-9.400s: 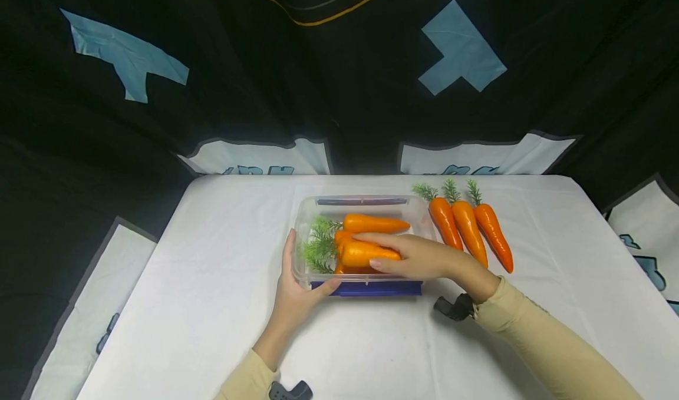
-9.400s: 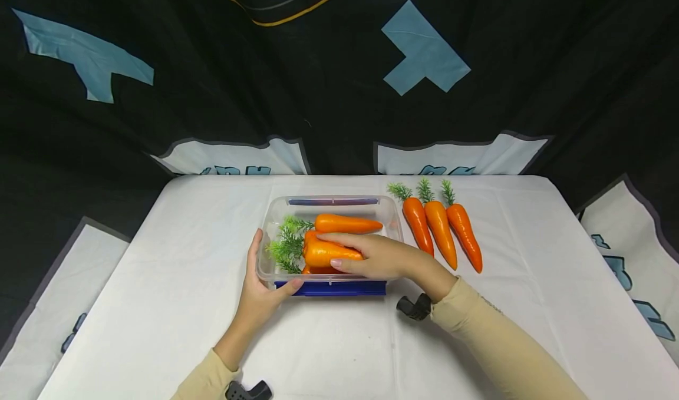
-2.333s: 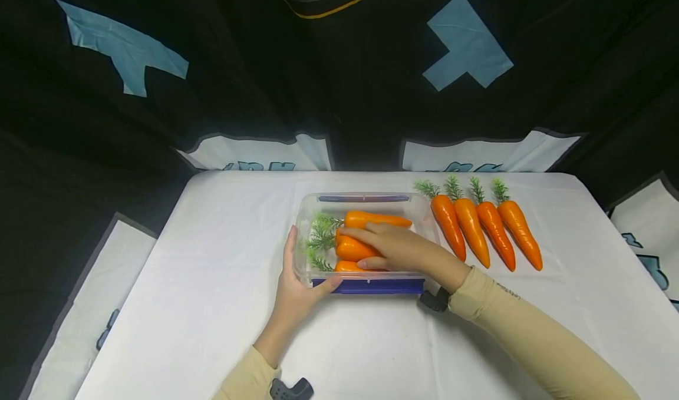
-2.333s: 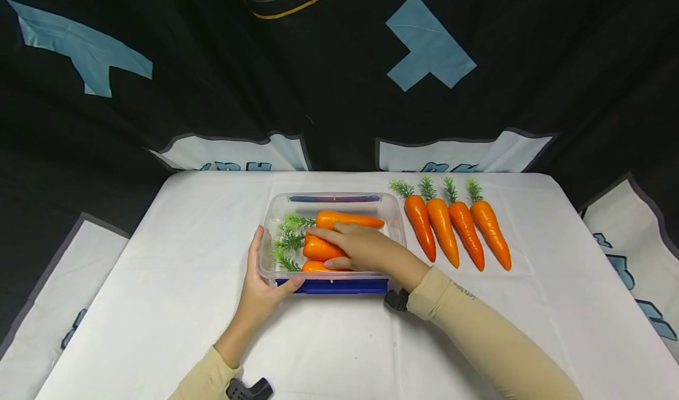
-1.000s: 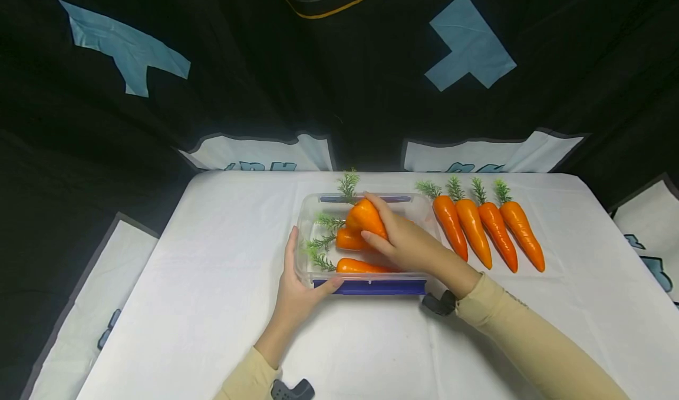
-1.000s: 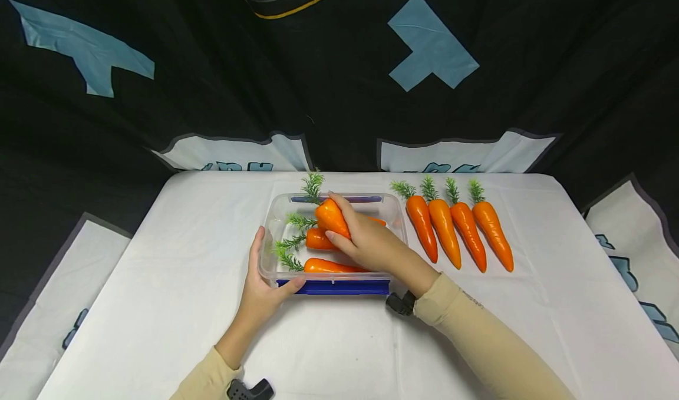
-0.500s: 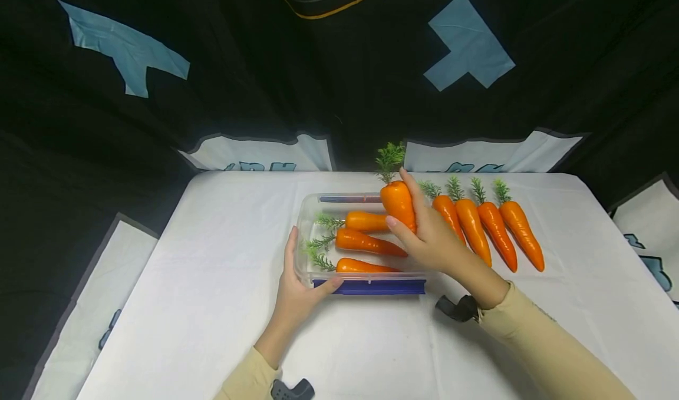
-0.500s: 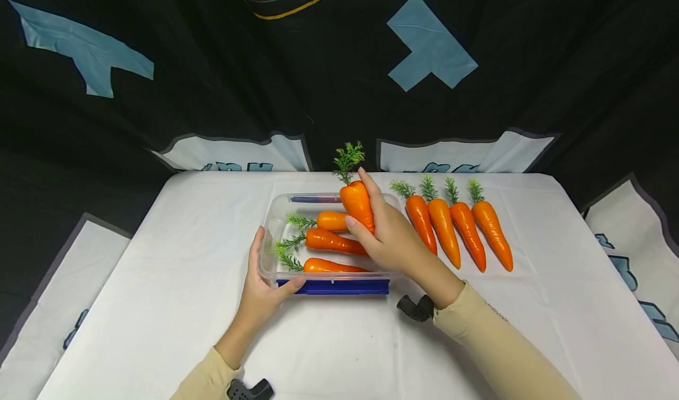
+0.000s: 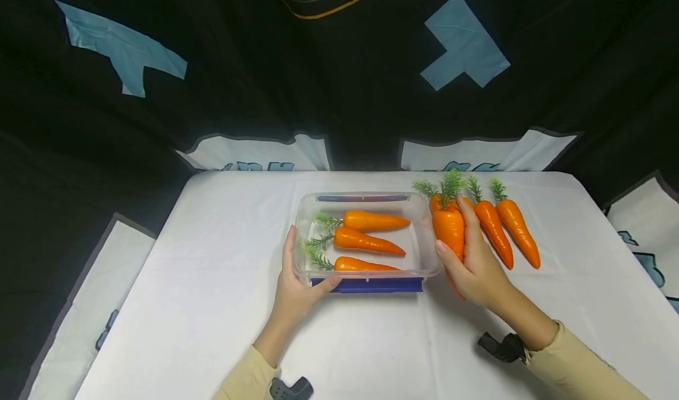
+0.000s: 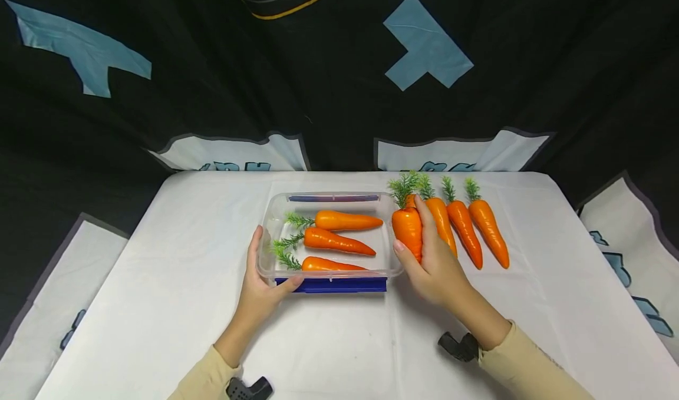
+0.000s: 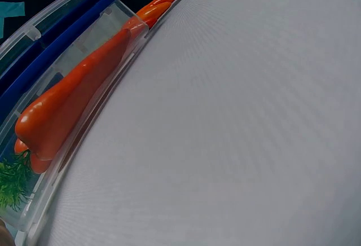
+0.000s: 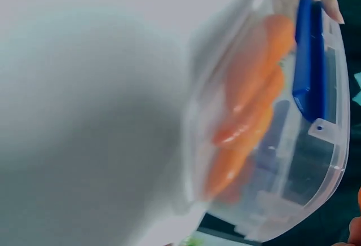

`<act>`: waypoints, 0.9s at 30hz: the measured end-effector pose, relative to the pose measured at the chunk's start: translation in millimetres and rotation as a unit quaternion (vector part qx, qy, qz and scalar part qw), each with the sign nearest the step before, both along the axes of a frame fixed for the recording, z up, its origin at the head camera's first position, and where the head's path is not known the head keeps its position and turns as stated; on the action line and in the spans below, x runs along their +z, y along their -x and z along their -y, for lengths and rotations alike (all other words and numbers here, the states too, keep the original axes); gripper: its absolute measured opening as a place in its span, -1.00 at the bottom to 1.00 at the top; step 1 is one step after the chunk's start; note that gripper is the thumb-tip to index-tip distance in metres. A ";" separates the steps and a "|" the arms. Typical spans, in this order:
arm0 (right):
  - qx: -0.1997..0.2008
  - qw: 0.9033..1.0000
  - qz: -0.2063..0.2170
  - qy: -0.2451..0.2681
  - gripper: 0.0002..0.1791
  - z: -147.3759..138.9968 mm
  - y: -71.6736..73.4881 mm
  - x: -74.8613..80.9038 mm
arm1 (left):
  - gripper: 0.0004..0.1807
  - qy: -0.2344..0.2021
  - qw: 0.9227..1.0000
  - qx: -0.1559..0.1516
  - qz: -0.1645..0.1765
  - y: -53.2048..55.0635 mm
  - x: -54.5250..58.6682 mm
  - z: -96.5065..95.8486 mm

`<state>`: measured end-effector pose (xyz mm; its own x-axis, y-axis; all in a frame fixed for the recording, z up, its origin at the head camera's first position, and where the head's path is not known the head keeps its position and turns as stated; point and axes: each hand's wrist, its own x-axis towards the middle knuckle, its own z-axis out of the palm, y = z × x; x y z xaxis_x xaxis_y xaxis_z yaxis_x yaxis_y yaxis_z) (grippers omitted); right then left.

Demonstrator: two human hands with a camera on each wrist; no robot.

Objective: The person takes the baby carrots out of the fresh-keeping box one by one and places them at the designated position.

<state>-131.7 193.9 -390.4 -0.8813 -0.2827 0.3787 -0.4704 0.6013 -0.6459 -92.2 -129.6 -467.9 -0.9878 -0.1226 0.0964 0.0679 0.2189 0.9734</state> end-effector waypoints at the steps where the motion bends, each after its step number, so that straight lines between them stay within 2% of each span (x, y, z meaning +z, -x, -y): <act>1: -0.004 1.000 -0.001 -0.003 -0.04 -3.3 -2.9 -1.8 | 0.33 0.002 1.000 0.000 -0.001 -0.1 0.2 0.2; 7: -0.021 1.000 0.017 -0.013 -0.05 -17.8 -18.9 -12.1 | 0.31 0.010 1.000 0.003 -0.005 -0.1 0.0 0.2; 14: -0.003 0.994 0.104 0.019 -0.07 -26.8 -34.4 -25.4 | 0.32 0.002 1.000 0.001 -0.005 -0.3 -1.1 -0.4; 21: 0.002 0.997 0.072 -0.010 -0.04 -33.3 -43.6 -42.0 | 0.32 0.003 1.000 0.000 -0.006 0.1 -2.2 -0.2; 27: 0.014 0.997 0.077 -0.011 -0.03 -38.3 -43.4 -51.1 | 0.31 0.007 1.000 0.001 -0.005 0.1 -2.2 -0.1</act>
